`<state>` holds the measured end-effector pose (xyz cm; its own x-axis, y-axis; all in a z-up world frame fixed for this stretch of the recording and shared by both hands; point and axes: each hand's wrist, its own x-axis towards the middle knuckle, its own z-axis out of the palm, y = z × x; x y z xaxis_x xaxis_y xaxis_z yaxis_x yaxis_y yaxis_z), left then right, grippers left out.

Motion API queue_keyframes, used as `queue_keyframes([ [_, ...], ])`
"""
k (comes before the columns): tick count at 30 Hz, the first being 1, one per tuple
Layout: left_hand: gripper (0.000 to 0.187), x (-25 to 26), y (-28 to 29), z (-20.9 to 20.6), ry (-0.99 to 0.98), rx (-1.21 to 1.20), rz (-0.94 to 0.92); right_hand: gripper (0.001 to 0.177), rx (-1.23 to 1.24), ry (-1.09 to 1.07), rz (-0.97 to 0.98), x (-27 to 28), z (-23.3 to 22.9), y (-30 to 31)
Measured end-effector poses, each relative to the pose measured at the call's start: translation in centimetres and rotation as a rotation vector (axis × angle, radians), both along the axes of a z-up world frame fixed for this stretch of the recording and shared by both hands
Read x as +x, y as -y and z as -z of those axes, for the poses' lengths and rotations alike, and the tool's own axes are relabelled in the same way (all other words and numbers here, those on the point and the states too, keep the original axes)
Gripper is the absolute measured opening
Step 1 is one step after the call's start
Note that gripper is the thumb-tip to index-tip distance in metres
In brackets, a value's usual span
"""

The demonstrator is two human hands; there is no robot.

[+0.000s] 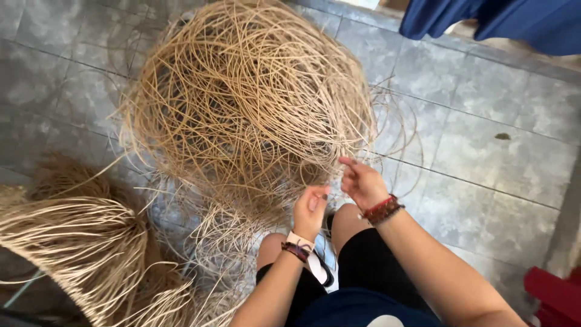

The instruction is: Weaving dried straw strands onto a circular furniture frame to create a decorative fringe

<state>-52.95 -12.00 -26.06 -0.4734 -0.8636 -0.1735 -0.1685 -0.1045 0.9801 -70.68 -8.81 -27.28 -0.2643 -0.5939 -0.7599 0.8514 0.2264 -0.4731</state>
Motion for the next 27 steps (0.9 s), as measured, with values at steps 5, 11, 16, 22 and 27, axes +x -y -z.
queue_keyframes([
  [5,0.078,-1.3,-0.5,-10.7,-0.668,1.32,-0.498,0.026,0.027,-0.471,-0.635,3.1,-17.2,-6.5],
  [11,0.042,-1.3,1.6,-29.2,-0.477,1.115,-0.08,0.02,0.01,-0.71,-1.071,4.9,-28.0,-14.5],
  [16,0.02,0.7,-7.4,-25.7,-0.183,0.117,0.517,0.058,-0.447,-0.471,-0.599,3.8,-33.5,-13.0],
  [22,0.018,3.2,-10.5,-21.4,-0.031,0.099,1.016,0.032,-0.113,-0.385,-0.369,4.7,-31.4,-14.5],
  [27,0.039,-2.1,-4.7,-30.8,-0.767,1.237,0.456,0.034,0.167,-0.625,-0.707,6.6,-33.1,-21.9],
])
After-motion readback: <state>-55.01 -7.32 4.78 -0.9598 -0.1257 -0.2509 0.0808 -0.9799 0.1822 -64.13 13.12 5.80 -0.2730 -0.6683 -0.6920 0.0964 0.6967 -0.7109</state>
